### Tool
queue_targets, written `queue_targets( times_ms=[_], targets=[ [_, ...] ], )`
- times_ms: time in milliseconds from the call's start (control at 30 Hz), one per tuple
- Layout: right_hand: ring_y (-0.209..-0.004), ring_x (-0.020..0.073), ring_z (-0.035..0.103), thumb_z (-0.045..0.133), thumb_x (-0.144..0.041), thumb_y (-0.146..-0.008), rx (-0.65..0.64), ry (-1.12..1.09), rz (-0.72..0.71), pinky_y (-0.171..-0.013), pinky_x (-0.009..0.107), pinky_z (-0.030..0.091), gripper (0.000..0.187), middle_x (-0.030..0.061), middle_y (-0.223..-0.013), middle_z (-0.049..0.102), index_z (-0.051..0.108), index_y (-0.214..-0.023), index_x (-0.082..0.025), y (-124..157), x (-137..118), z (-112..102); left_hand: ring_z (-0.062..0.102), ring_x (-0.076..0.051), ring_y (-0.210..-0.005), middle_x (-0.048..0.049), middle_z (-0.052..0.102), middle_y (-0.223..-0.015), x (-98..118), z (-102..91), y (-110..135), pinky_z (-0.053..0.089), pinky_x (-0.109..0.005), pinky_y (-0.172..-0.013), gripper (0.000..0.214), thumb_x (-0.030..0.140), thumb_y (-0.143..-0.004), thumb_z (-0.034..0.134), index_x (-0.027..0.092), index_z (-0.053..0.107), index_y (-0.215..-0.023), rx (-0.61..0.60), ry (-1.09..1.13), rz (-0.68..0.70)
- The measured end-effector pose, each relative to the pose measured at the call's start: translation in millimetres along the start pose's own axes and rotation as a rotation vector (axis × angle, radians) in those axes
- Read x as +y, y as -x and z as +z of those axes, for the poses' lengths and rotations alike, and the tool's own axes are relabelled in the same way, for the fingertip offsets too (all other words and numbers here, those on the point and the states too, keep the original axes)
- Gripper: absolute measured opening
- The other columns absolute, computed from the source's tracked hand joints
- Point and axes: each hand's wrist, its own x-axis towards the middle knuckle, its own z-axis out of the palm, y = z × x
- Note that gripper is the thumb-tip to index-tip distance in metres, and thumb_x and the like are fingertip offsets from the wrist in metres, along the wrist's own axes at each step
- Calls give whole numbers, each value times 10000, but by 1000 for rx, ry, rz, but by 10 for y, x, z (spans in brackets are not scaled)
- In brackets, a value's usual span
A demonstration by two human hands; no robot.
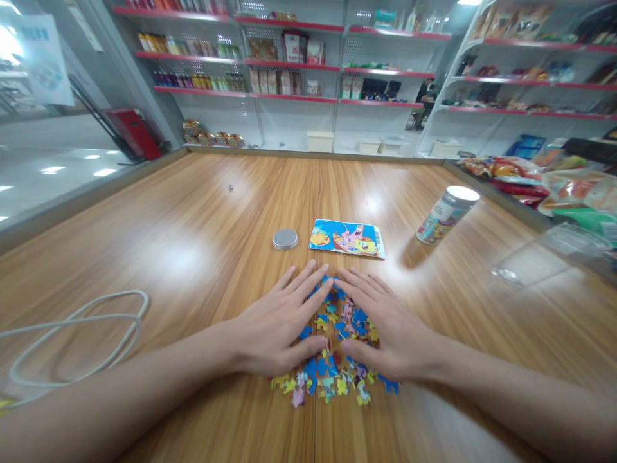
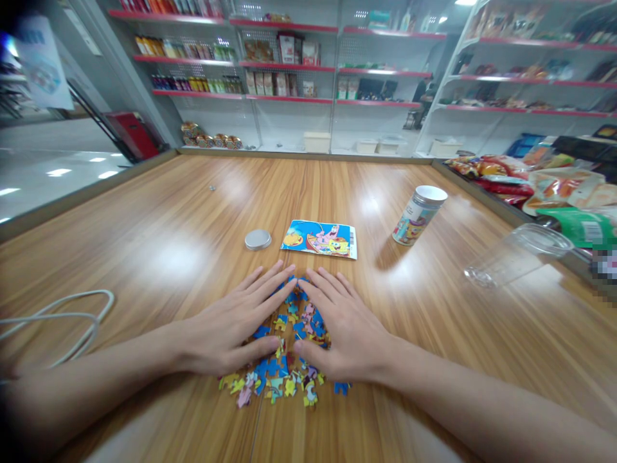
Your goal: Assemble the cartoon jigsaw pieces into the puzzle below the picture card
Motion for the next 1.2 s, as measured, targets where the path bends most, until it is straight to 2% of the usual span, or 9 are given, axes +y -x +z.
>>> queue_targets(
  times_ms=[67, 167, 267, 400, 600, 767, 867, 1033, 1200],
  targets=[
    [-1533, 339, 246, 663, -505, -879, 25, -45, -24, -1207, 633, 280, 849, 184, -1644, 277, 305, -1572, -172, -6, -2, -15, -20, -365, -1575, -147, 6, -1696, 2, -12, 13, 134, -698, -1242, 891, 466, -977, 522, 217, -38, -1624, 80, 71, 23],
    [-1546, 384, 164, 653, -651, -851, -78, -20, -58, -1206, 686, 211, 1013, 192, -1668, 183, 190, -1616, -177, -21, -23, -38, -44, -353, -1576, -142, -40, -1697, 2, -26, 31, 159, -670, -1254, 936, 355, -945, 564, 202, -66, -1621, 123, 183, 90],
    [-1541, 428, 129, 619, -802, -783, -174, 17, -84, -1195, 727, 149, 1188, 212, -1669, 134, 88, -1633, -164, -35, -53, -50, -4, -352, -1575, -143, -32, -1698, -5, -36, 42, 230, -632, -1255, 954, 273, -905, 599, 208, -24, -1625, 123, 273, 158],
    [-1533, 434, 164, 651, -797, -758, -189, 10, -110, -1190, 728, 160, 1214, 248, -1656, 154, 114, -1629, -145, -37, -82, -49, 87, -353, -1572, -138, 61, -1698, -12, -74, 36, 285, -626, -1236, 905, 233, -885, 598, 231, 77, -1625, 164, 367, 210],
    [-1466, 285, 400, 686, -516, -883, -42, -78, -105, -1206, 551, 340, 800, 177, -1565, 436, 377, -1526, -152, -20, -94, -17, 184, -300, -1571, -112, 269, -1659, -93, -55, -30, 226, -618, -1268, 725, 19, -864, 427, 231, 343, -1552, 434, 296, 91],
    [-1464, 308, 398, 682, -459, -895, -65, -67, -104, -1200, 594, 328, 705, 171, -1560, 443, 442, -1489, -165, -24, -87, 12, 152, -409, -1555, -159, 269, -1647, -139, 87, -42, 218, -745, -1197, 628, 54, -846, 504, 165, 470, -1464, 283, 46, -173],
    [-1406, 299, 464, 695, -393, -889, 15, -108, -121, -1162, 559, 393, 615, 164, -1499, 510, 507, -1435, -179, -31, -76, 29, 159, -419, -1548, -152, 264, -1650, -113, 109, -34, 261, -738, -1183, 575, 118, -890, 514, 171, 472, -1462, 219, -2, -192],
    [-1157, 261, 598, 654, -262, -905, 169, -122, -102, -1003, 481, 505, 372, 119, -1245, 654, 627, -1270, -198, -49, -74, 33, 421, -343, -1407, -144, 506, -1458, -116, 78, -58, 412, -609, -1156, 443, 158, -897, 532, 158, 563, -1339, 314, 18, -152],
    [-954, 267, 600, 600, -224, -918, 283, 68, 127, -858, 484, 494, 178, 96, -993, 662, 692, -1066, -186, -56, -55, 8, 576, -291, -1092, -142, 609, -1151, -99, 75, -75, 540, -514, -949, 336, 194, -897, 546, 142, 631, -1218, 415, -86, -279]
  ],
)
